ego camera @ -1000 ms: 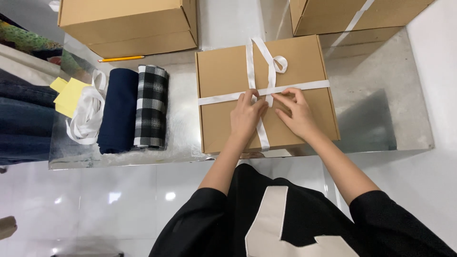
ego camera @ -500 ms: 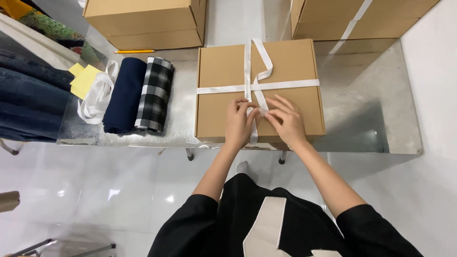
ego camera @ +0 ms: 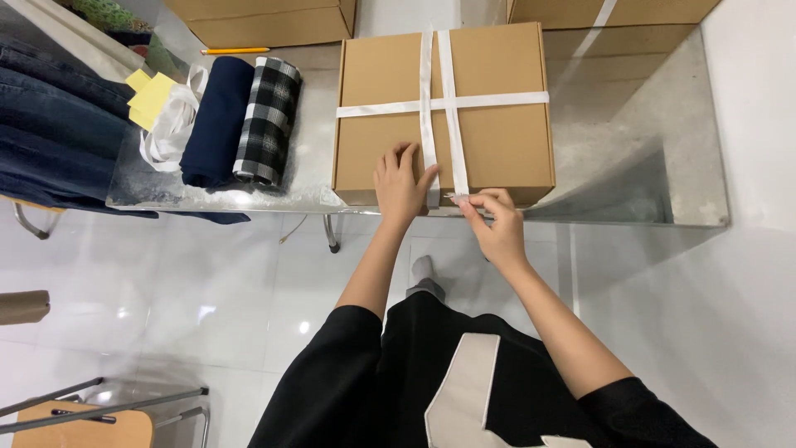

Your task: The person wraps a folded brown garment in a clear plastic bag, places it into a cardboard box, and closes the box. They then tie a white ribbon around the box, forming a bow on top.

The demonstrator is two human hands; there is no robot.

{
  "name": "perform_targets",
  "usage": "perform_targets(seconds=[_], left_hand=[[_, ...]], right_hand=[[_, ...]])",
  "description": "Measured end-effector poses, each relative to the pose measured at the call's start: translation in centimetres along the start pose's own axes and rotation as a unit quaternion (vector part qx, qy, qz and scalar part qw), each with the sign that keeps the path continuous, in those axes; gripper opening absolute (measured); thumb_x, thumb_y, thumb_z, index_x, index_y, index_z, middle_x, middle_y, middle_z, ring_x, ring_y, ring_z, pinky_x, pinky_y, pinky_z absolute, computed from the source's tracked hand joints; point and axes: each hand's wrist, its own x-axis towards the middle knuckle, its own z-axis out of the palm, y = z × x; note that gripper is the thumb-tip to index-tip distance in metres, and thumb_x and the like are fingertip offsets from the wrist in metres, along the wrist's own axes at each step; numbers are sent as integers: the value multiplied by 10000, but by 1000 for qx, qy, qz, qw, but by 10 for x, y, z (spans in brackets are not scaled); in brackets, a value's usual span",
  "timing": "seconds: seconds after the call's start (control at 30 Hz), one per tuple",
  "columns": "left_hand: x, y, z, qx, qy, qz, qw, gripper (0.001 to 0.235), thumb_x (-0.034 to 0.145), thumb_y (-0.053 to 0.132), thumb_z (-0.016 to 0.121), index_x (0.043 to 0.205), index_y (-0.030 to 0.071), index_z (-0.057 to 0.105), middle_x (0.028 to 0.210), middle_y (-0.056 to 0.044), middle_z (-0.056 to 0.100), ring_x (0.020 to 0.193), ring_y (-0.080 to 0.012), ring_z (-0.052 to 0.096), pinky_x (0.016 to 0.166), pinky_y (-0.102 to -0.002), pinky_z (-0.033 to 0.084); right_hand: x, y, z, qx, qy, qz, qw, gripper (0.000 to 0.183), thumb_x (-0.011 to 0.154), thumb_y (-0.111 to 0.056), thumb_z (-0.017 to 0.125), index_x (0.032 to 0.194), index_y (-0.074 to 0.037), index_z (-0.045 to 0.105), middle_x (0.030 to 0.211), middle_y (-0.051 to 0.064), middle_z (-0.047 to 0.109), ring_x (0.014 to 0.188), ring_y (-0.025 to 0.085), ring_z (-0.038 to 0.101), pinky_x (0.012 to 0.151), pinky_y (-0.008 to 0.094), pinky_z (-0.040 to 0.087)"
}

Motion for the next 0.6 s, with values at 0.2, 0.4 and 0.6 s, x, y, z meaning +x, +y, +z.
perform_targets(seconds=[0.2,0.4,0.6], left_hand=[[4,5,-1,-14,-32,-53,998,474,956,521,773,1320,237,666,1404,-10,543,1365,-263,463,1105,-439,379],[10,7,3,3,-26,-65,998,515,911,545,805,1301,259,630,1357,-9,537,1297,-264,488,1055,-453,387],[39,2,7,14,-64,-69,995,650,899,575,801,1431,259,599,1415,-42,512,1290,-285,536,994,-442,419]], right_hand=[[-20,14,18,65,-132,158,976,122,1004,-302,773,1059,-213,834,868,23,799,691,111,595,661,270,500],[-28,31,19,89,-135,216,963,180,1014,-328,770,1112,-185,819,832,57,808,705,139,676,662,268,538],[2,0,0,139,-93,166,972,130,1044,-167,705,1089,-105,811,917,102,824,708,148,746,580,234,554]])
